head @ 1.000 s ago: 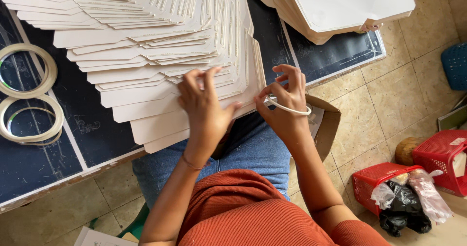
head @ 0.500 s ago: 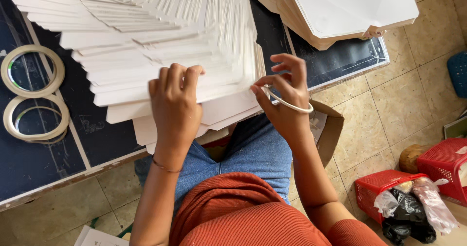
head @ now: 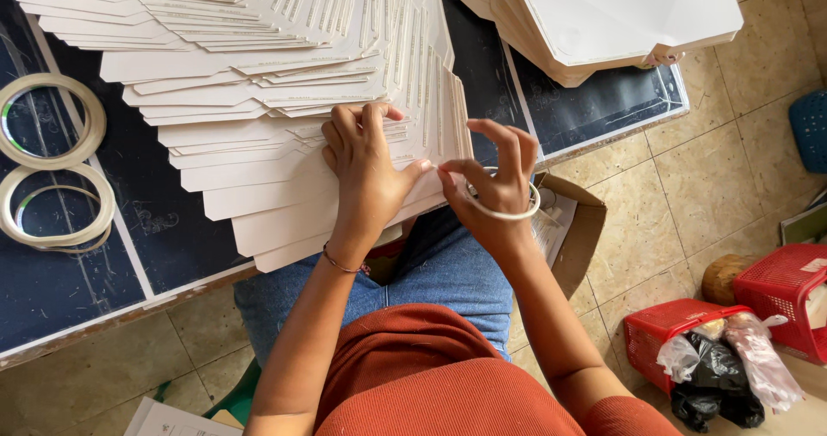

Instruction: The person applies strips of clear tape to the edges of white paper sheets. They repeatedly pick up a sheet, place a tape strip along a pre-marked line, and smooth it down before moving to the next sheet.

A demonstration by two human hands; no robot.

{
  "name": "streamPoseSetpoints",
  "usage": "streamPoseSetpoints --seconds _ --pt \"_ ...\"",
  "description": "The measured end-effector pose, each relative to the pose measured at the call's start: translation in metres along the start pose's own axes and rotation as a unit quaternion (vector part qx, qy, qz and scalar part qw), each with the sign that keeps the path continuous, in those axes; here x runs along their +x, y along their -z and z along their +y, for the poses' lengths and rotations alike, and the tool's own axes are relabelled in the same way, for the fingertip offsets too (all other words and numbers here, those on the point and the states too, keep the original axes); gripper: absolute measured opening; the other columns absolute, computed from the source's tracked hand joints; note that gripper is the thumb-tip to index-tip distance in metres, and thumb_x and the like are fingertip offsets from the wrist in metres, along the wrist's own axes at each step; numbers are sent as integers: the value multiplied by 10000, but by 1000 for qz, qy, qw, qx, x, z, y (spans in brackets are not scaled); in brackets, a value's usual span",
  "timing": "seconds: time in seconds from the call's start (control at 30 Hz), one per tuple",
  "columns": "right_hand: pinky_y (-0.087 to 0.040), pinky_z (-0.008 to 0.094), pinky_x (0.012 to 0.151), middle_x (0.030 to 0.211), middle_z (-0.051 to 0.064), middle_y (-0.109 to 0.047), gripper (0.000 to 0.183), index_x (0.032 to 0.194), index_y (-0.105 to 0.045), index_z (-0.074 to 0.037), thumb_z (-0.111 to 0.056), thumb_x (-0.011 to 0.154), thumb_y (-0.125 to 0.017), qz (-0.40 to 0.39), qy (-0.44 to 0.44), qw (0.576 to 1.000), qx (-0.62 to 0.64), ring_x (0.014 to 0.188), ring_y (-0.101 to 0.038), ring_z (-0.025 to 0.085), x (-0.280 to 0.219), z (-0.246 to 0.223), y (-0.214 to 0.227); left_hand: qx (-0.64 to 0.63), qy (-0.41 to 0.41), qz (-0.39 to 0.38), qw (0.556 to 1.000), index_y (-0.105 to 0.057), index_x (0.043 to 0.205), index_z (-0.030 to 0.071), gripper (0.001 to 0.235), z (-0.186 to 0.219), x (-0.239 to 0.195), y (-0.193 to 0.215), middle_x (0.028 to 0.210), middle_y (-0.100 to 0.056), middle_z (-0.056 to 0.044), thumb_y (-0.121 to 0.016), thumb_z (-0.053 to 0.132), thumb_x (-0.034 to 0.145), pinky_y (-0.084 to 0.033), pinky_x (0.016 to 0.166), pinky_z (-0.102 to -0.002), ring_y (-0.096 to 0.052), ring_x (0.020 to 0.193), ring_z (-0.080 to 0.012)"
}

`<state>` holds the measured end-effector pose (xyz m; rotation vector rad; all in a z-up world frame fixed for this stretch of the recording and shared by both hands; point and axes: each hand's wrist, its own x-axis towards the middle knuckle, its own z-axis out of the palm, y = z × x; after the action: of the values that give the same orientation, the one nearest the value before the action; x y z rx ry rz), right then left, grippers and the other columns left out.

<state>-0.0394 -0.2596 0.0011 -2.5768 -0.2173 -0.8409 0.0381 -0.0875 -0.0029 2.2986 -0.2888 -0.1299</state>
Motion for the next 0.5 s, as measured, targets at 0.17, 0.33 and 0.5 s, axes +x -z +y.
streamPoseSetpoints --seconds 0.17,0.33,0.5 --pt "-442 457 1079 1391 44 -661 39 933 -862 -259 -290 929 -885 68 -2 995 -70 1236 -502 345 -31 -6 -6 -23 -12 -8 1000 -486 1228 230 768 -7 2 1 1231 -392 -40 -1038 227 693 -396 1027 -527 -441 1221 -369" --pt "-575 390 952 1413 96 -605 67 1042 -858 -182 -157 979 -862 45 -83 994 59 1201 -550 321 -13 -33 6 -123 -23 -31 992 -571 1270 216 669 -29 1 19 1185 -485 -39 -986 128 751 -444 1035 -518 -523 1186 -322" --pt "-550 400 969 1362 103 -617 105 990 -849 -199 -204 898 -898 -83 -106 975 179 1193 -557 345 -9 -66 -14 15 7 1 1000 -510 1486 206 991 -39 -33 64 1297 -430 -82 -1041 123 654 -464 1078 -613 -457 1227 -385"
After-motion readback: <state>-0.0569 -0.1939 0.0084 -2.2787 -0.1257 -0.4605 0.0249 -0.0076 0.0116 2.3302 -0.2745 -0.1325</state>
